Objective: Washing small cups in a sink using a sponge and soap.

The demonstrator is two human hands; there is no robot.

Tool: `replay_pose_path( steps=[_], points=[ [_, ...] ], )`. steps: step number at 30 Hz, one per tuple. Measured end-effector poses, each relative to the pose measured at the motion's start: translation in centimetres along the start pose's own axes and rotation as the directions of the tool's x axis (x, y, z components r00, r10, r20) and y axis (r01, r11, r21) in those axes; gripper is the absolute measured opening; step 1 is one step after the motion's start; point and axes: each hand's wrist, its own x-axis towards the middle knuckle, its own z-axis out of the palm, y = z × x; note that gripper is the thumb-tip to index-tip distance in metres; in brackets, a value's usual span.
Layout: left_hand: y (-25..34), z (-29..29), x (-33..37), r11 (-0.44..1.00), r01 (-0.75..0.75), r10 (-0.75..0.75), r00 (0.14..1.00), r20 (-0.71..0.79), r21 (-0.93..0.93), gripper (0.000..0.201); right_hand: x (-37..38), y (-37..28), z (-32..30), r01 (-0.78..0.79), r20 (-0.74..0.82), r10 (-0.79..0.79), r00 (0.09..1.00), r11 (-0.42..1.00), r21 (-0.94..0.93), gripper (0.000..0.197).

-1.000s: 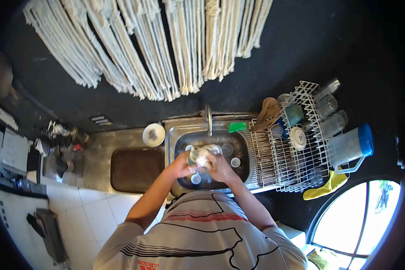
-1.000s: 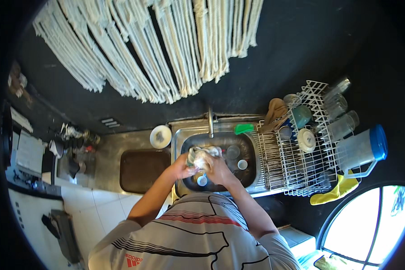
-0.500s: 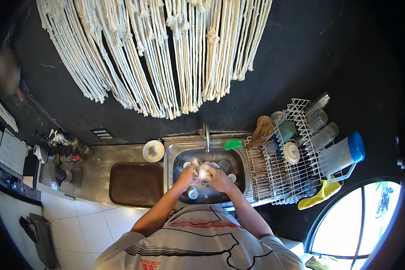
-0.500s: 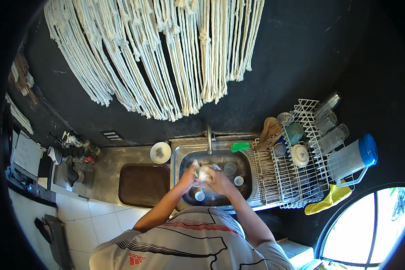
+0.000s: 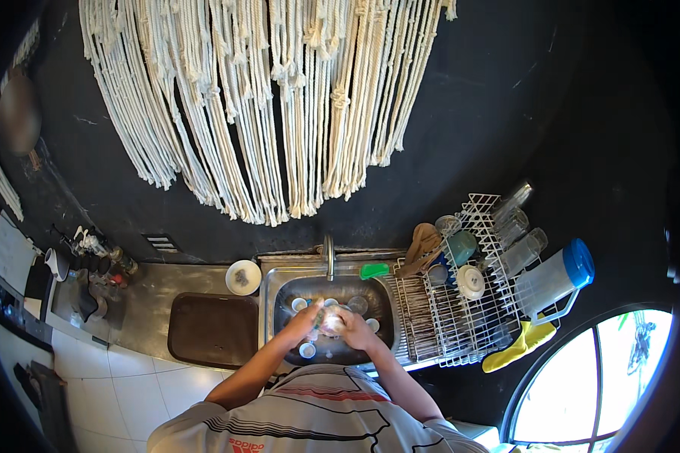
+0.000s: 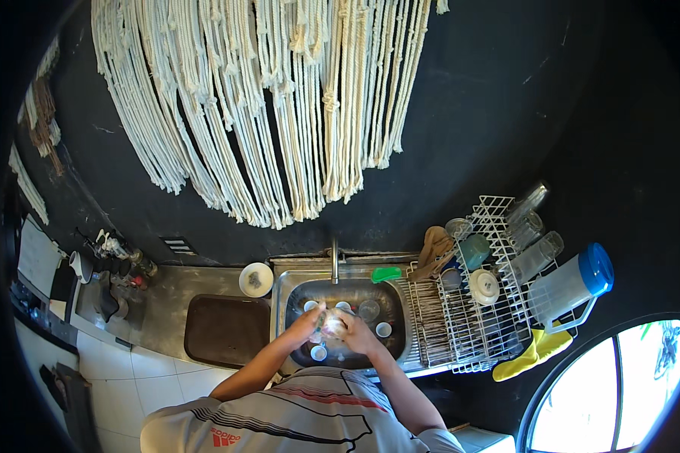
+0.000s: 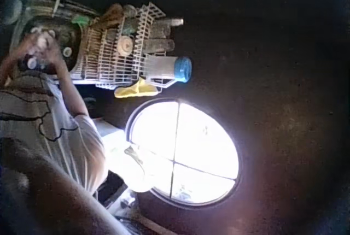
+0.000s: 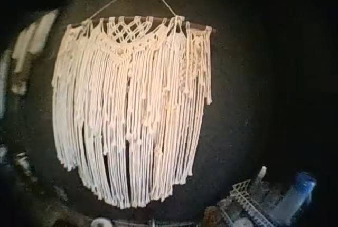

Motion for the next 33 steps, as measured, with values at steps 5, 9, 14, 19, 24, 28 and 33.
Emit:
replay_pose_path(
  steps=[5, 9, 14, 19, 24, 28, 33],
  points=[
    [3.1, -1.2, 1.0, 0.79, 0.553, -0.359, 0.766, 0.533, -0.263, 0.05, -1.3, 1.2, -0.5, -0.061, 0.047, 0.046, 0.998, 0.909, 0.413, 0.042],
    [1.9, -0.6, 0.8, 0.56, 0.667, -0.184, 0.678, 0.711, -0.491, 0.054, -1.2, -2.3, -1.3, 0.097, -0.03, -0.102, 0.994, 0.987, -0.128, 0.048],
    [3.0, 1.4, -0.7, 0.974, 0.152, -0.101, 0.955, 0.281, -0.169, 0.054, -1.5, -0.8, -1.5, 0.039, -0.067, -0.048, 0.997, 0.991, -0.124, 0.053],
    [4.5, 2.3, -3.2, 0.787, -0.008, -0.045, 0.997, 0.07, 0.616, 0.085, -1.3, 1.3, -0.7, 0.118, -0.04, -0.133, 0.99, 0.954, -0.275, 0.051],
    [-1.8, -0.3, -1.2, 0.97, 0.002, -0.042, 0.986, 0.161, 0.241, 0.068, -2.6, -3.1, -1.6, 0.091, 0.024, -0.089, 0.996, 0.991, -0.096, 0.044],
    [2.5, 1.8, -3.1, 0.852, 0.345, -0.157, 0.886, 0.437, -0.394, 0.069, -2.8, -1.8, -3.0, 0.133, 0.115, -0.132, 0.985, 0.991, -0.001, 0.042],
    [3.1, 4.7, -2.3, 0.899, 0.24, -0.222, 0.971, 0.092, -0.366, 0.065, -2.8, -2.4, -4.3, 0.204, 0.076, -0.2, 0.977, 0.978, -0.05, 0.03]
  ],
)
